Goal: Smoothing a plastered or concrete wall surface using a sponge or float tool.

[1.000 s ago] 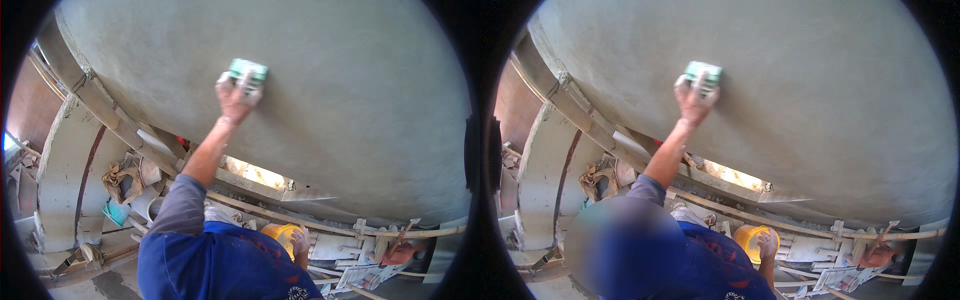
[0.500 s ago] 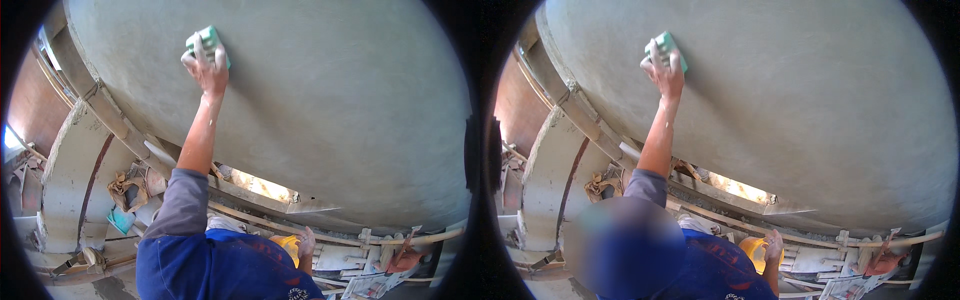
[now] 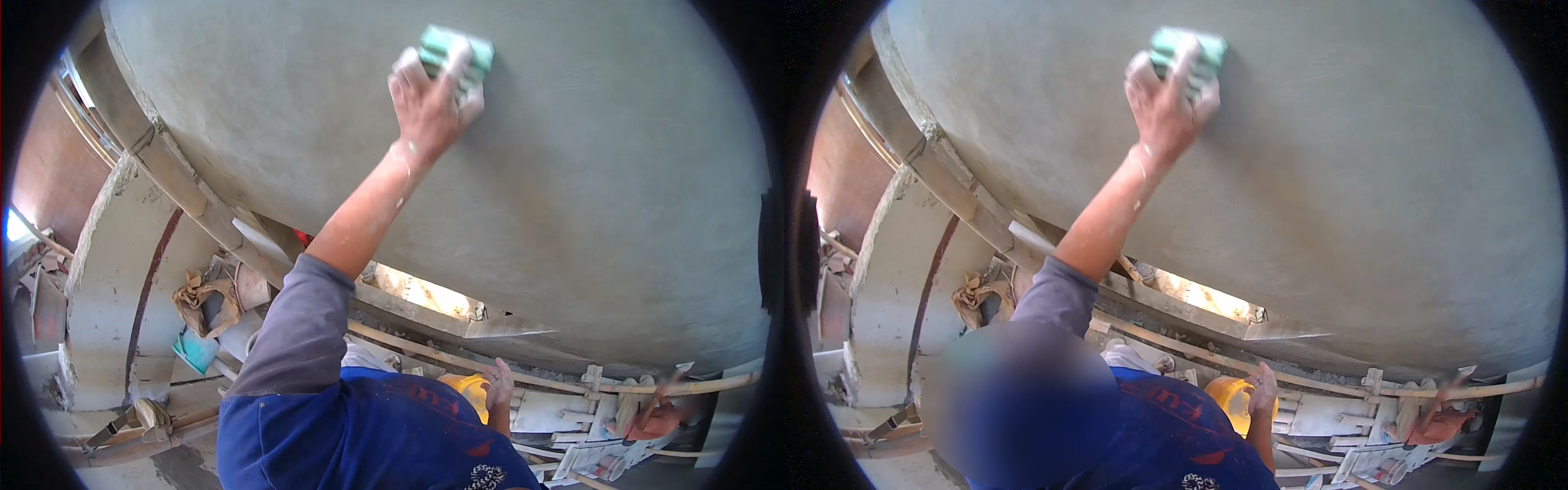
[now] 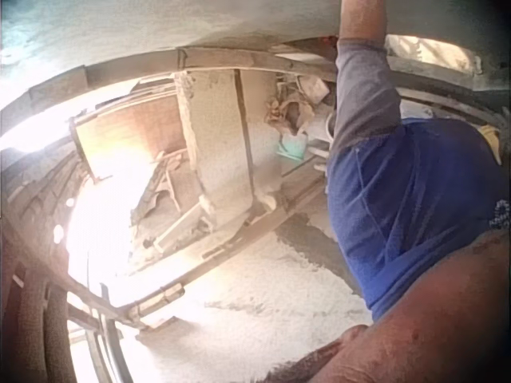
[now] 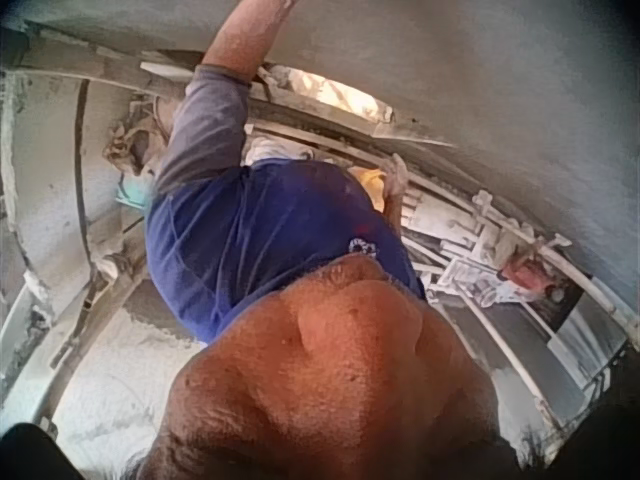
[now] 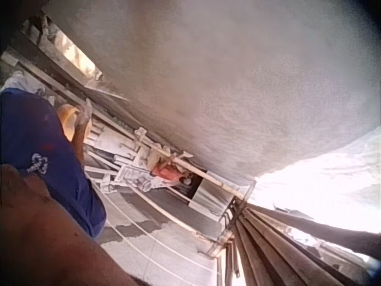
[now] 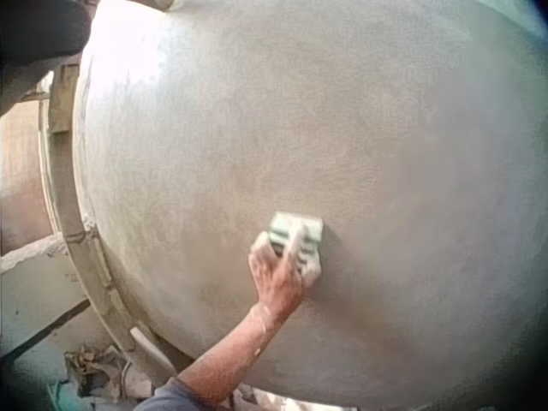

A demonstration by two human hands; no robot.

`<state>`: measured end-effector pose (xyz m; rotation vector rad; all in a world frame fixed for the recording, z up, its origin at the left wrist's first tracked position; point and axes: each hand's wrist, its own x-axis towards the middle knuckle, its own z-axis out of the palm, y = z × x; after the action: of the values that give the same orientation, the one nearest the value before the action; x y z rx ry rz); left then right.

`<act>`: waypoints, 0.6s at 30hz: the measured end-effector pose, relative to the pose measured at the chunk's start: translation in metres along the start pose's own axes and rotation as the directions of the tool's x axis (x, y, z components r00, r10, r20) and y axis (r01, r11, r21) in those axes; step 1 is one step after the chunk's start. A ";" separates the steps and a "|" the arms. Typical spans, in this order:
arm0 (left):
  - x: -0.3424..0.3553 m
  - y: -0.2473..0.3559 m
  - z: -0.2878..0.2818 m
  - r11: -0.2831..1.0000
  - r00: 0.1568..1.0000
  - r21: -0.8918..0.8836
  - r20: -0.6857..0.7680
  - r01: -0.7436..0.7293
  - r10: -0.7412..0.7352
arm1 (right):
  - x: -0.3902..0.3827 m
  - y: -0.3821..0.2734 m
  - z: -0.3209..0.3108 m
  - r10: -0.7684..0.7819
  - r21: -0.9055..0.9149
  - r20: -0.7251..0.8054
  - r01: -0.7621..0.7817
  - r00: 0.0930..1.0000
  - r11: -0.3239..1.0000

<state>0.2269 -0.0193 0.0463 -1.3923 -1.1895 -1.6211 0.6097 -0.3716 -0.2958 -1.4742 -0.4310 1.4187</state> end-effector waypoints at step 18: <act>-0.269 -0.072 -0.033 0.923 0.911 0.035 0.155 0.382 -0.383 | -0.040 0.000 -0.016 -0.047 -0.083 0.049 0.051 0.998 0.995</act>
<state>0.2020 -0.0428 -0.2324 -1.3665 -1.6426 -1.7905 0.6146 -0.4105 -0.2778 -1.4898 -0.5586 1.4129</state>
